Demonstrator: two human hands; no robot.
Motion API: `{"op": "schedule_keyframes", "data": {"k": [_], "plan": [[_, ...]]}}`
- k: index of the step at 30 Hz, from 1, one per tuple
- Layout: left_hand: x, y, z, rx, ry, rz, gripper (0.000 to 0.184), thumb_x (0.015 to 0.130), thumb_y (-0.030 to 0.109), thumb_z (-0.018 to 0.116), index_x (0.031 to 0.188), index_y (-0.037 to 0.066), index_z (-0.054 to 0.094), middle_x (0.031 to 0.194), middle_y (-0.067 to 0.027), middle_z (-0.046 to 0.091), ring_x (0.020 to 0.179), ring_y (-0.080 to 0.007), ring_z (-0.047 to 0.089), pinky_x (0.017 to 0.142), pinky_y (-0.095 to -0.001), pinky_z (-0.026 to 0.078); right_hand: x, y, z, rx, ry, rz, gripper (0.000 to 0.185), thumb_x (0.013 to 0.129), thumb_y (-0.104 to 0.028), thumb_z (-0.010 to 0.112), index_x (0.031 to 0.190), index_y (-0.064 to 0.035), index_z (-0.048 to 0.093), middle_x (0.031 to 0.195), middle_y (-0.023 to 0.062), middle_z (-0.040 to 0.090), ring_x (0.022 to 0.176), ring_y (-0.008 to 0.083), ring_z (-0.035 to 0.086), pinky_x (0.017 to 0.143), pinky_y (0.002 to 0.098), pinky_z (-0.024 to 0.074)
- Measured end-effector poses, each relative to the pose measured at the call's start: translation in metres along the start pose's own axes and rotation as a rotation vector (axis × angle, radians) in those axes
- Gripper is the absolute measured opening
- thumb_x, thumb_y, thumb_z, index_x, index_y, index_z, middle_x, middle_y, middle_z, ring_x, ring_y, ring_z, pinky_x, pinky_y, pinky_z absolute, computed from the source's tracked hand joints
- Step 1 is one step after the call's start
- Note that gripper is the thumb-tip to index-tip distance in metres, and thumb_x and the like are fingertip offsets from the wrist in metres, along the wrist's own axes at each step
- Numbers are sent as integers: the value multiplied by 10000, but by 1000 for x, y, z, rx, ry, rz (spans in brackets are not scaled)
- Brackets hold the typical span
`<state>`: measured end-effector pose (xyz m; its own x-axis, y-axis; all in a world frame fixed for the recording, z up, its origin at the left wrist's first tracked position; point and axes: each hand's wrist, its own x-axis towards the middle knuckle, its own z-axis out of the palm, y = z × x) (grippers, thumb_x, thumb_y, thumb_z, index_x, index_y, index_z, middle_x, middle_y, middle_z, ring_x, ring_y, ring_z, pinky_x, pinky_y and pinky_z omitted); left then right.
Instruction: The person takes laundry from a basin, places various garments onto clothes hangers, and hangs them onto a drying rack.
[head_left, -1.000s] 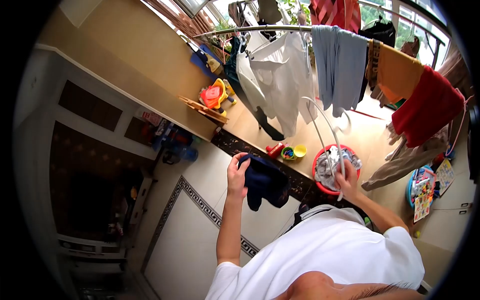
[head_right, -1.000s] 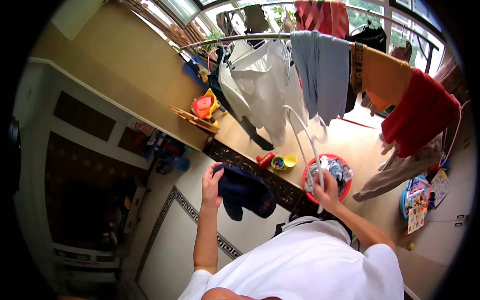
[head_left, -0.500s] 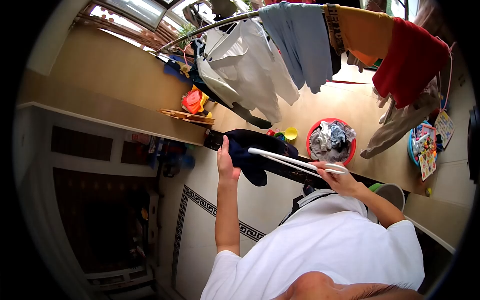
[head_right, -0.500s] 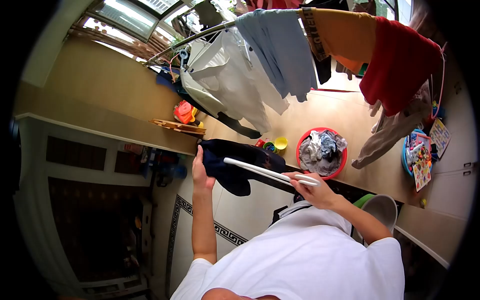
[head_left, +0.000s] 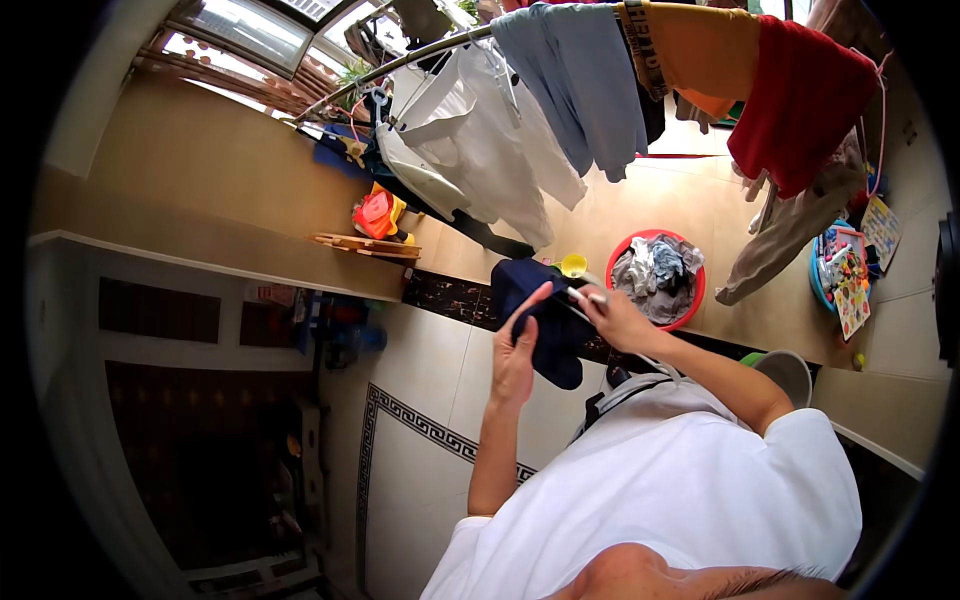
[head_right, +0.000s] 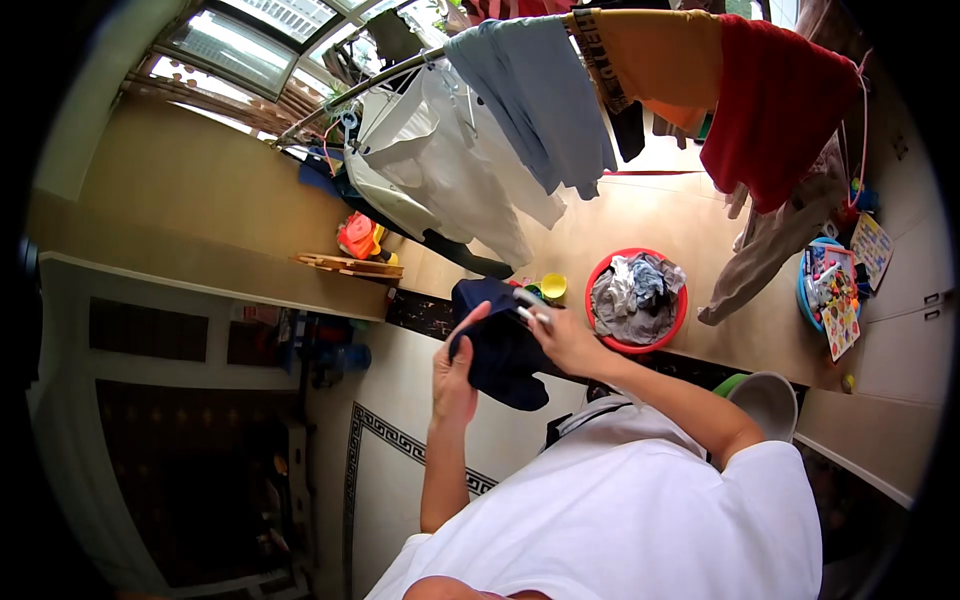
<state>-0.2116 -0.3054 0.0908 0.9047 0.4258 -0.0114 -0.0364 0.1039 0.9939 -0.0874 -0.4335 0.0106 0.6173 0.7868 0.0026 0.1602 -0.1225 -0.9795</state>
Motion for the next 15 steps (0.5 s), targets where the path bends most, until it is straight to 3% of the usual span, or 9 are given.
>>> {"op": "schedule_keyframes", "data": {"k": [2,3,5,7,10,11,14,15], "plan": [[-14,3,15,44,35,18,451,998,259,491,1340,-34,479,1339,-73,527,1202,-114,471,1049,-267,315,15,-13,-14,607,-150,404,163,978,-188,484,1024,-41,538,559,-6,374,442,94,377,391,270,279],[-20,1,13,79,90,11,424,985,196,510,1346,-24,477,1320,-59,532,1144,-96,486,996,-240,338,18,-22,-20,837,-148,513,129,975,-168,481,1040,-67,530,592,-63,311,423,36,273,384,203,177],[-27,-2,8,175,186,44,424,957,90,538,1365,-2,464,1258,-34,552,1028,-63,509,882,-192,383,18,-38,-32,1135,-197,394,49,950,-130,509,973,-100,477,615,-51,316,407,41,272,371,205,180],[-33,1,3,213,257,39,447,888,-35,583,1321,32,495,1092,-17,563,929,-83,515,768,-199,422,20,-58,-39,1353,-259,230,162,936,-111,527,850,-139,392,625,-40,319,399,46,299,360,201,206],[-34,2,6,483,432,226,426,838,-50,643,1229,54,509,1028,-43,529,916,-117,516,731,-205,419,27,-87,-37,1445,-242,67,85,942,-129,521,918,-123,440,653,-40,344,398,52,306,360,180,260],[-33,0,-4,702,407,346,380,718,-129,664,1037,61,581,1032,-86,511,941,-183,530,725,-233,425,31,-90,-34,1468,-276,-30,86,949,-134,520,992,-107,450,703,-30,364,439,53,337,387,186,295],[-33,15,-5,1129,367,586,349,620,-168,622,879,66,634,1015,-104,503,950,-229,526,701,-261,422,36,-123,-23,1365,-164,-180,156,942,-103,533,915,-118,380,705,-11,393,459,53,352,414,210,292],[-31,17,-4,1183,425,606,363,571,-177,586,813,76,682,1033,-107,497,935,-266,513,699,-298,426,37,-129,-22,1356,-203,-223,174,926,-82,547,985,-100,384,785,14,430,522,66,398,460,226,335]]}}
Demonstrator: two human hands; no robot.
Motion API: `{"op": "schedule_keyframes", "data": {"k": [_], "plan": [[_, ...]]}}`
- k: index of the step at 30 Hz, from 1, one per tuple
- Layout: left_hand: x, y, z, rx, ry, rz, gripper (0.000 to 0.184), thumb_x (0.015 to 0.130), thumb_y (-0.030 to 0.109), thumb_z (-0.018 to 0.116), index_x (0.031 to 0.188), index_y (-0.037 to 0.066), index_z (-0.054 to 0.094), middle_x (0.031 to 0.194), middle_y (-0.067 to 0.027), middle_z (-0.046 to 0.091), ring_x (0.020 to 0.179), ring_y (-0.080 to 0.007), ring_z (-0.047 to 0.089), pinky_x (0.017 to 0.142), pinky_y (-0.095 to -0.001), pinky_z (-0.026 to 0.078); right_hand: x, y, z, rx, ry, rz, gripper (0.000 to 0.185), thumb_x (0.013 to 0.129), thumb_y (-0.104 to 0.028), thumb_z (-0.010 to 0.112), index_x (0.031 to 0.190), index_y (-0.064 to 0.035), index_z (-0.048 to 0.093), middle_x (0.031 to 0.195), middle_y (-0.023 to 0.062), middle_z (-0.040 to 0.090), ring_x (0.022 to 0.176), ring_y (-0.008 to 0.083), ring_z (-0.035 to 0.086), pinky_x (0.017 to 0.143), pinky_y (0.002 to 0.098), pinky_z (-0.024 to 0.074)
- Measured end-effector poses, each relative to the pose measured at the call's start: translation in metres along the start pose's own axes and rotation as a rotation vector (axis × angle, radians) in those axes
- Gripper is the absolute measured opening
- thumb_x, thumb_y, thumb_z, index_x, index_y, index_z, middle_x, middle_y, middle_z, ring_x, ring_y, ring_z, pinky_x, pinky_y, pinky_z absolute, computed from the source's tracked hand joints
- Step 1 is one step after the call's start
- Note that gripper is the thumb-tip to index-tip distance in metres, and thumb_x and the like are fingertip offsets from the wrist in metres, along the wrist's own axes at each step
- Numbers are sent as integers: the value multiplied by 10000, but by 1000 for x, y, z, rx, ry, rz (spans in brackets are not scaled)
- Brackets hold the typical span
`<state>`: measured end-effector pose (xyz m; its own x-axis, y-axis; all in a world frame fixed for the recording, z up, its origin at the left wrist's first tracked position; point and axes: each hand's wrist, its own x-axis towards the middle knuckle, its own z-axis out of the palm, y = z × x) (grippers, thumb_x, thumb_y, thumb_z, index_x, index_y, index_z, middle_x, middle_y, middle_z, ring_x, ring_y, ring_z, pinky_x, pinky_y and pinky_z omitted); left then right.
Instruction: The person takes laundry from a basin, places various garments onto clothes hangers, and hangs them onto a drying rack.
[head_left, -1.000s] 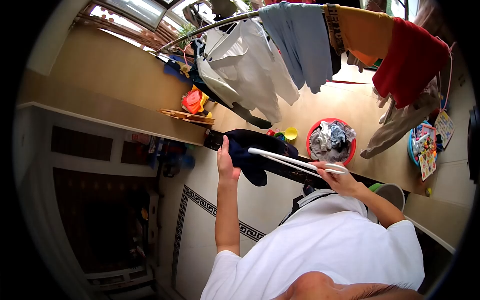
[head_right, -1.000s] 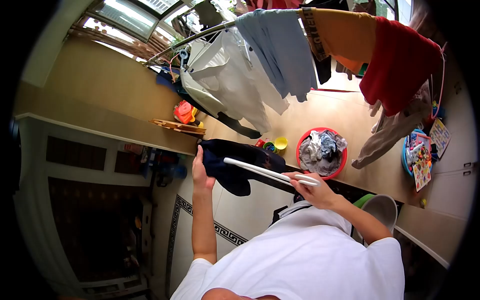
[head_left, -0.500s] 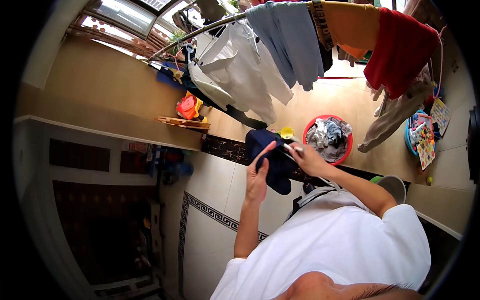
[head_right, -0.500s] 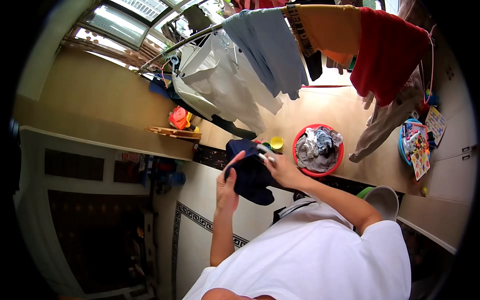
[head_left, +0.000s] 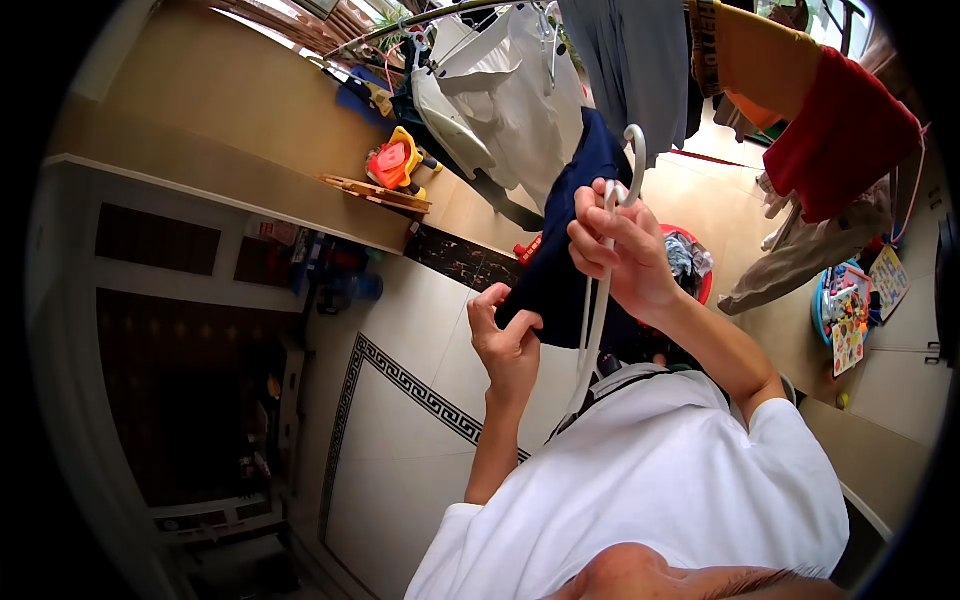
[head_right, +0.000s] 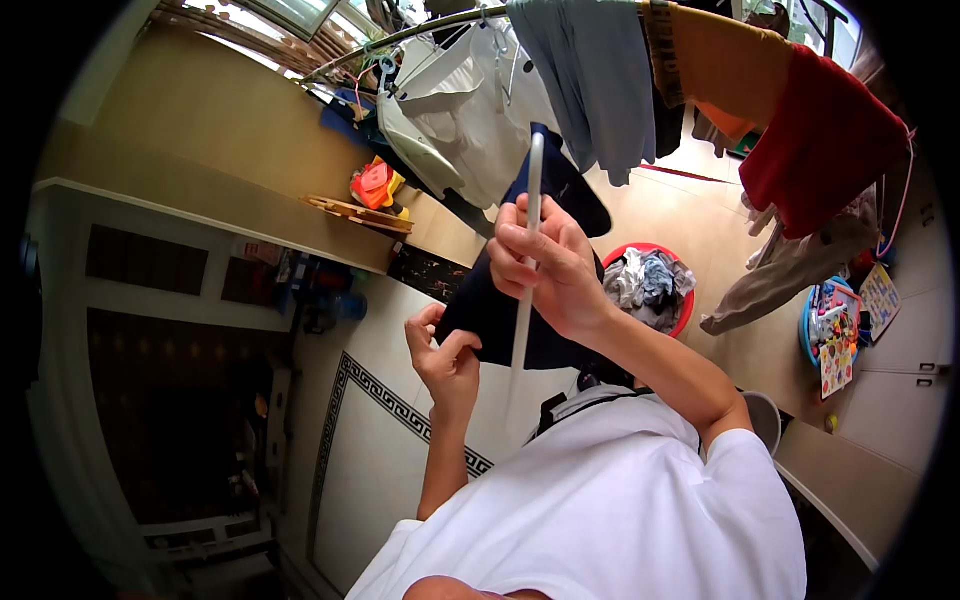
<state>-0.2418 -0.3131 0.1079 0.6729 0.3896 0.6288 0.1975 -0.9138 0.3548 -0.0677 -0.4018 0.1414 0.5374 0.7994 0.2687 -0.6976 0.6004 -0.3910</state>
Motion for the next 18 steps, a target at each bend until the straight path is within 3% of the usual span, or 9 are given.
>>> {"op": "schedule_keyframes", "data": {"k": [4,8,11,12,15,16,18], "plan": [[15,-7,3,164,45,-204,511,612,-155,564,1051,74,690,1068,-111,492,923,-272,494,760,-353,452,5,3,17,52,-194,-55,350,883,-20,599,1117,-65,343,930,76,464,767,159,534,712,310,458],[30,-11,-1,231,35,-192,592,614,-145,586,1165,65,634,1157,-111,474,960,-271,510,803,-360,476,11,14,24,-58,-243,-166,401,894,22,598,1176,-51,322,1032,141,532,879,212,605,795,361,522],[38,-3,-11,149,-87,-231,625,609,-153,591,1196,61,611,1232,-122,458,1034,-284,522,858,-385,489,22,13,18,-233,-157,-177,400,894,0,609,1170,-46,322,1009,146,564,863,229,627,794,371,546],[35,-14,-13,130,-197,-209,695,615,-135,605,1276,72,545,1308,-128,434,1156,-309,498,903,-345,475,27,10,13,-257,-135,-194,377,894,-21,620,1150,-43,345,1008,151,584,856,230,643,793,385,560],[31,-27,-21,-310,-392,-340,775,618,-131,591,1352,81,462,1328,-99,442,1178,-231,506,824,-299,507,34,5,1,-284,-61,-196,336,896,-42,626,1121,-40,377,1011,143,581,860,202,640,796,384,562],[32,-32,-24,-340,-422,-215,824,629,-116,569,1405,83,379,1342,-81,461,1197,-182,506,753,-264,518,35,3,1,-284,-44,-186,299,896,-53,631,1094,-40,407,1012,137,584,853,174,636,797,377,564],[36,-40,-31,-401,-525,-259,782,639,-104,558,1386,81,419,1363,-89,466,1216,-183,503,752,-264,517,38,1,-8,-244,-10,-184,292,893,-55,635,1083,-33,414,1015,134,586,848,168,633,798,371,563]]}}
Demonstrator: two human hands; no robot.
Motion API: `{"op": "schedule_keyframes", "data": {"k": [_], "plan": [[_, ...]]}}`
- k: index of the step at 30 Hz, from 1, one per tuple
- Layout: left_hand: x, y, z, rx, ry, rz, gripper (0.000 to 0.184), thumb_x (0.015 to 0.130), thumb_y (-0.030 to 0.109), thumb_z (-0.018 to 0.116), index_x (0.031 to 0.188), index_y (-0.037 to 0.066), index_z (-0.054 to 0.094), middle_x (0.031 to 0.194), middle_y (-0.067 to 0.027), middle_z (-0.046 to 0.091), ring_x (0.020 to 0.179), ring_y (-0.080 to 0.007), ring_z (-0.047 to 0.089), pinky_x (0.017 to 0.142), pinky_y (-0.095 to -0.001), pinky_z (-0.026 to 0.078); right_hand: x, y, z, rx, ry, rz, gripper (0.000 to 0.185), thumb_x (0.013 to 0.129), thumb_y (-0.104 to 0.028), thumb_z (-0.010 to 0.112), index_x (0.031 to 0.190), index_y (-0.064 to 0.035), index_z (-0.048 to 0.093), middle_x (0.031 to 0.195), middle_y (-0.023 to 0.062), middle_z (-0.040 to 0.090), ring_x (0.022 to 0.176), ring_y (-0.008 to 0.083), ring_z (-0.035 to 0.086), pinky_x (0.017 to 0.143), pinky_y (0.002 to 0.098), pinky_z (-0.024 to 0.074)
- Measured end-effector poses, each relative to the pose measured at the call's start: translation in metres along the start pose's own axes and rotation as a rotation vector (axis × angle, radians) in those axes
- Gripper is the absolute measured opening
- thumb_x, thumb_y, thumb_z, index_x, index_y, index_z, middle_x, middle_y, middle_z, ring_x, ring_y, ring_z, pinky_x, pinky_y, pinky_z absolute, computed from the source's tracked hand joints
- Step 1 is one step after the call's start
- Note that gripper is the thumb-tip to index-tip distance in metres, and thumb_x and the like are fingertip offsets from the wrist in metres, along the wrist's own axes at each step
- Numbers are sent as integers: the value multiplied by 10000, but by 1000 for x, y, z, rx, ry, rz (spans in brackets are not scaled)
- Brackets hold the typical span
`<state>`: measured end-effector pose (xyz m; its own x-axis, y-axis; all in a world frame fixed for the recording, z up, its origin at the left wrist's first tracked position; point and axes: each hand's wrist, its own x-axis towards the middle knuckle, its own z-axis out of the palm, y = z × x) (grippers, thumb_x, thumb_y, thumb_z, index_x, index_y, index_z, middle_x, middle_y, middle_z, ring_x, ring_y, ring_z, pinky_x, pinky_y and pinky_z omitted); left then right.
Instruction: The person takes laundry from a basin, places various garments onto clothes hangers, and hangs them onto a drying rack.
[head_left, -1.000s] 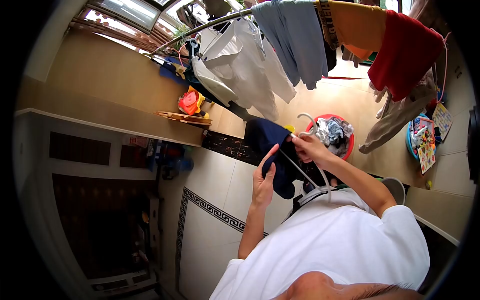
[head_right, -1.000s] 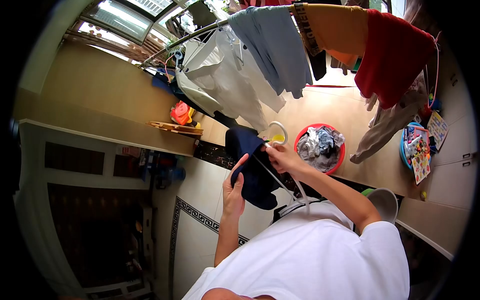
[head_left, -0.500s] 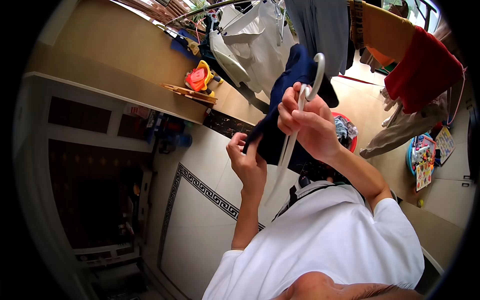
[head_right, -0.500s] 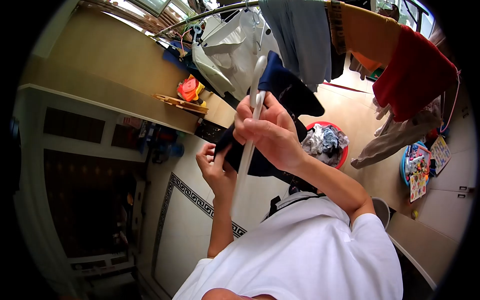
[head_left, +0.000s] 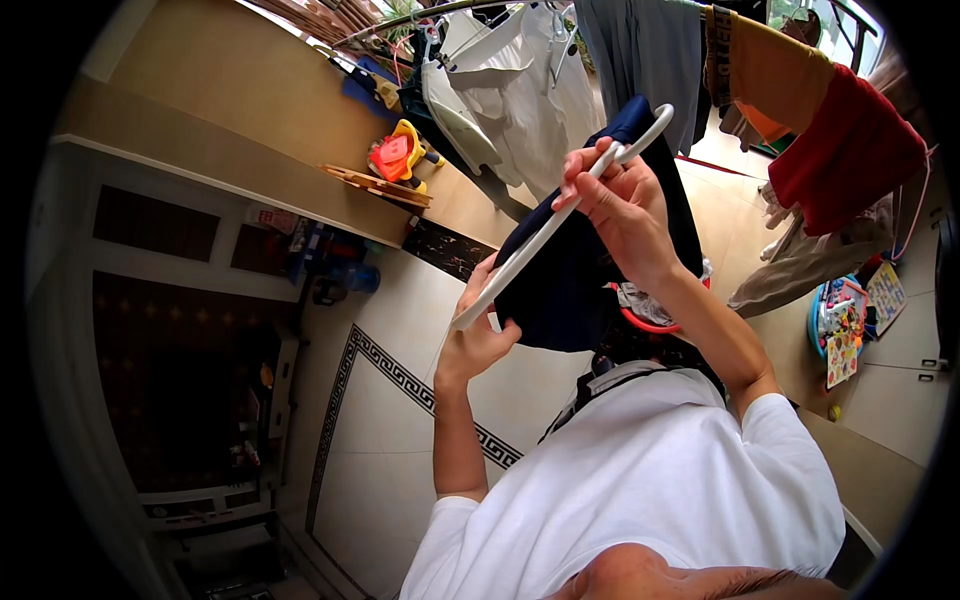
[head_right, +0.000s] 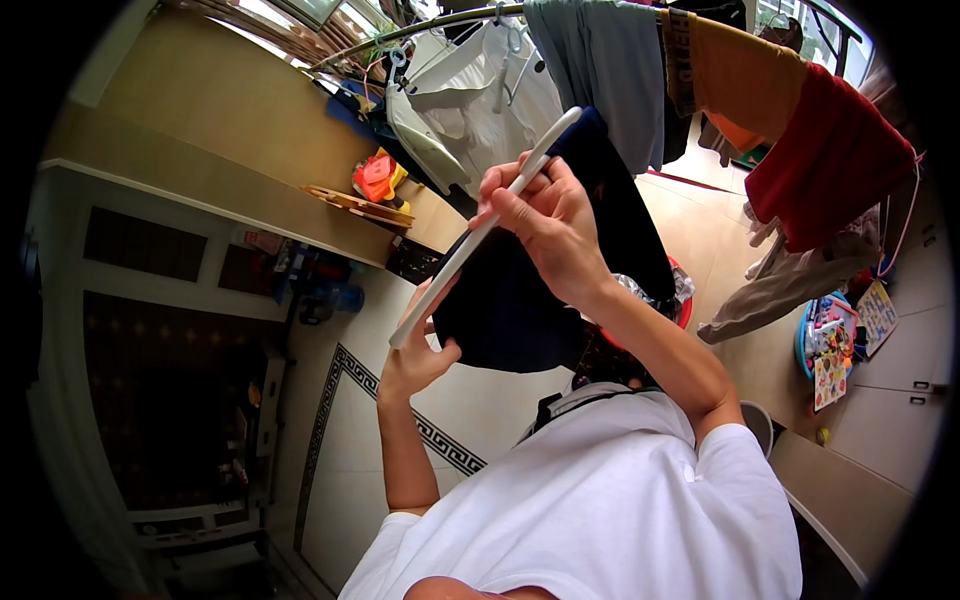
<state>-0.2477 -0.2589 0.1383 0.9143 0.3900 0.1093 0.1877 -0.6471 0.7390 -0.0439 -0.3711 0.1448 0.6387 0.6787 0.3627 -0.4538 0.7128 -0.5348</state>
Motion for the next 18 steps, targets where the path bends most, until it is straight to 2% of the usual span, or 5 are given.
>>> {"op": "schedule_keyframes", "data": {"k": [2,5,6,13,18], "plan": [[0,7,-13,20,-54,-35,689,660,-99,520,1325,80,521,1380,-109,486,1237,-189,501,742,-255,515,4,-6,-8,-1,24,-1,279,890,-59,640,1062,-23,423,1018,134,591,840,160,629,800,366,562],[3,18,-19,-187,-44,-135,647,669,-114,492,1280,79,577,1343,-114,518,1219,-182,511,766,-253,511,4,-10,-13,-49,7,-27,263,903,-78,630,1053,-15,423,1012,152,604,814,167,640,794,363,571],[2,12,-15,-158,-42,-59,717,662,-147,454,1335,85,539,1311,-126,528,1126,-196,554,746,-231,490,4,-10,-12,-67,13,-52,265,904,-81,629,1055,-15,421,1010,154,605,811,170,642,792,364,574],[11,8,-15,-19,-39,11,726,650,-154,435,1332,75,533,1282,-150,563,1070,-235,591,750,-262,485,6,-5,-12,-186,12,-99,283,909,-82,620,1087,-21,408,998,170,606,809,183,650,768,374,584],[18,10,-24,-48,-63,-46,731,645,-158,439,1328,81,545,1253,-102,594,1052,-158,580,792,-252,475,5,-11,-16,-151,54,-71,281,908,-41,604,1108,-20,407,999,186,605,798,180,651,774,387,587]]}}
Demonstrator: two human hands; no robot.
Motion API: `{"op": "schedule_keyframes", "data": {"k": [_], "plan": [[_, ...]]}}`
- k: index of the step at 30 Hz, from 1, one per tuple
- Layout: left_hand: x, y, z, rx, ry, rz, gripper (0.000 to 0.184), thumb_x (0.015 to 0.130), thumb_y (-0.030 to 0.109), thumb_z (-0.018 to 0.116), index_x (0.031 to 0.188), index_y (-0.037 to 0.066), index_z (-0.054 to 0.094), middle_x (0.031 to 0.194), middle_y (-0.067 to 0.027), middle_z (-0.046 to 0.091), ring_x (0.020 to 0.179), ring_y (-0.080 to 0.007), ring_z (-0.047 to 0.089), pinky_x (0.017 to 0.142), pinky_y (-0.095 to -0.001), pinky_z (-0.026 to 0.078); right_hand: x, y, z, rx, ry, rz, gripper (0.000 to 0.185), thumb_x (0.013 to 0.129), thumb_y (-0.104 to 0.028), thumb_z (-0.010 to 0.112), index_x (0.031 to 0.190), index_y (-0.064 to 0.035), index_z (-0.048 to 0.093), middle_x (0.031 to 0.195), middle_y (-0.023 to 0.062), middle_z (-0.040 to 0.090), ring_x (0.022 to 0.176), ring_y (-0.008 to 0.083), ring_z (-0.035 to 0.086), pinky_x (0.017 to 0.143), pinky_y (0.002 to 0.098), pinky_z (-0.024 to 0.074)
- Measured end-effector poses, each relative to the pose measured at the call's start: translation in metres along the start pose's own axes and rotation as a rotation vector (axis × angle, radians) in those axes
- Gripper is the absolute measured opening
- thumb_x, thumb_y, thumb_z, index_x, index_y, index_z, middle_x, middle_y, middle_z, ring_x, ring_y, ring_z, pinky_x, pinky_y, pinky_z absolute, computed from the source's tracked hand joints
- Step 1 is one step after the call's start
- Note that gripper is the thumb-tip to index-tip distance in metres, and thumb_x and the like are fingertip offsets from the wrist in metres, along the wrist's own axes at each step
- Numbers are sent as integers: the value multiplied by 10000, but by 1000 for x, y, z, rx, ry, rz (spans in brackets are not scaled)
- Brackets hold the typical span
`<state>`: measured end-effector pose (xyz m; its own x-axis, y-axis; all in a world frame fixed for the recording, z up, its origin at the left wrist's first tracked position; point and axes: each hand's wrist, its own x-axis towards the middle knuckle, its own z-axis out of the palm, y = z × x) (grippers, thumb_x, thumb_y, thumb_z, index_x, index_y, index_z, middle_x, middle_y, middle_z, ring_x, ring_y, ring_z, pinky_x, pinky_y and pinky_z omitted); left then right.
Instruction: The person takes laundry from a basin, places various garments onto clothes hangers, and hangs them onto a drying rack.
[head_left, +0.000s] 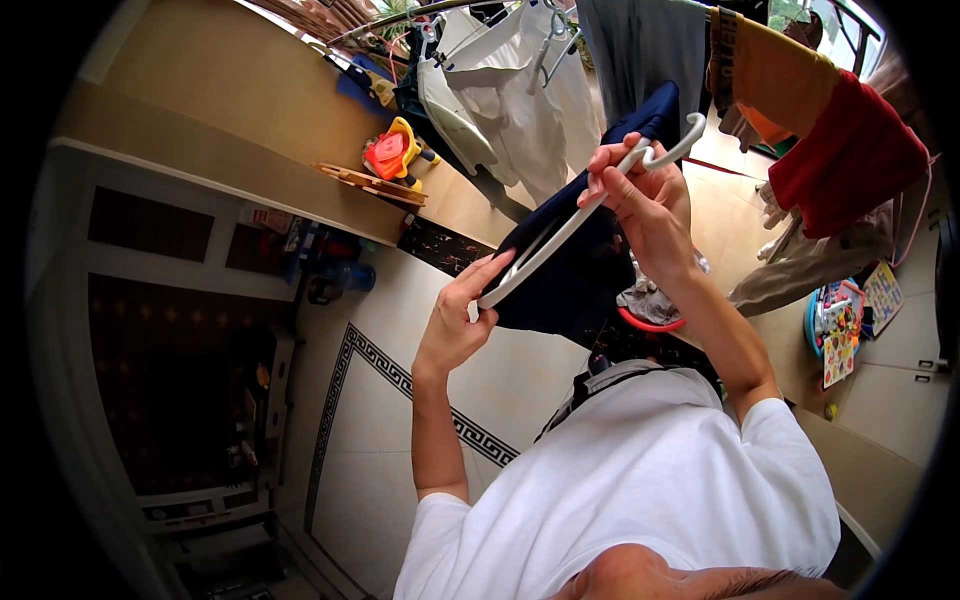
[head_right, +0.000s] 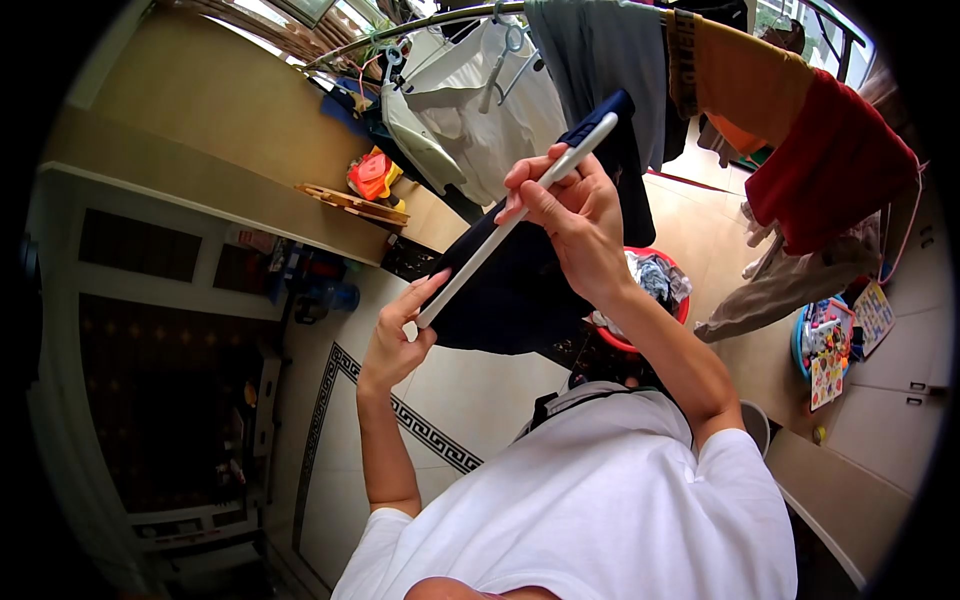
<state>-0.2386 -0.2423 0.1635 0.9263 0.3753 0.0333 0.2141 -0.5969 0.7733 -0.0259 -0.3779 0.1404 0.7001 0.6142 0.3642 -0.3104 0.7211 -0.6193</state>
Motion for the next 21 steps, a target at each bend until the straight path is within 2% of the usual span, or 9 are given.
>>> {"op": "schedule_keyframes", "data": {"k": [7,10,13,16,19,21], "plan": [[2,-11,-12,-58,-45,-14,747,646,-175,432,1334,94,545,1277,-96,588,1075,-136,571,807,-245,469,-5,5,8,-109,65,-97,248,918,-32,585,1080,-5,398,994,198,621,798,195,664,746,378,599],[3,-4,-17,37,-45,0,700,663,-176,420,1304,65,564,1260,-125,595,1095,-187,582,884,-250,448,-6,6,11,-111,77,-96,251,915,-27,588,1073,-5,394,986,197,626,795,196,667,742,377,601],[6,-9,-19,128,-21,123,655,677,-176,404,1274,33,574,1240,-159,598,1122,-266,583,956,-279,419,-10,8,8,-117,108,-93,243,923,-31,578,1095,-21,408,1017,181,596,828,186,633,770,377,592],[5,1,-18,63,-19,72,639,682,-173,390,1266,17,568,1242,-181,593,1167,-321,557,1009,-319,391,-13,15,17,-222,143,-196,269,924,-24,573,1120,-6,390,1015,183,596,825,200,648,773,376,593],[1,6,-12,175,49,67,638,687,-170,398,1272,21,564,1243,-178,594,1183,-313,551,1025,-316,379,-15,21,23,-241,75,-76,291,909,-12,592,1087,8,363,942,176,621,792,215,668,710,344,594],[6,12,-9,151,58,90,637,682,-165,410,1272,19,564,1242,-172,596,1181,-301,553,1024,-311,377,-14,22,16,-254,-108,150,324,903,-1,595,1111,5,347,952,159,606,799,219,672,711,328,588]]}}
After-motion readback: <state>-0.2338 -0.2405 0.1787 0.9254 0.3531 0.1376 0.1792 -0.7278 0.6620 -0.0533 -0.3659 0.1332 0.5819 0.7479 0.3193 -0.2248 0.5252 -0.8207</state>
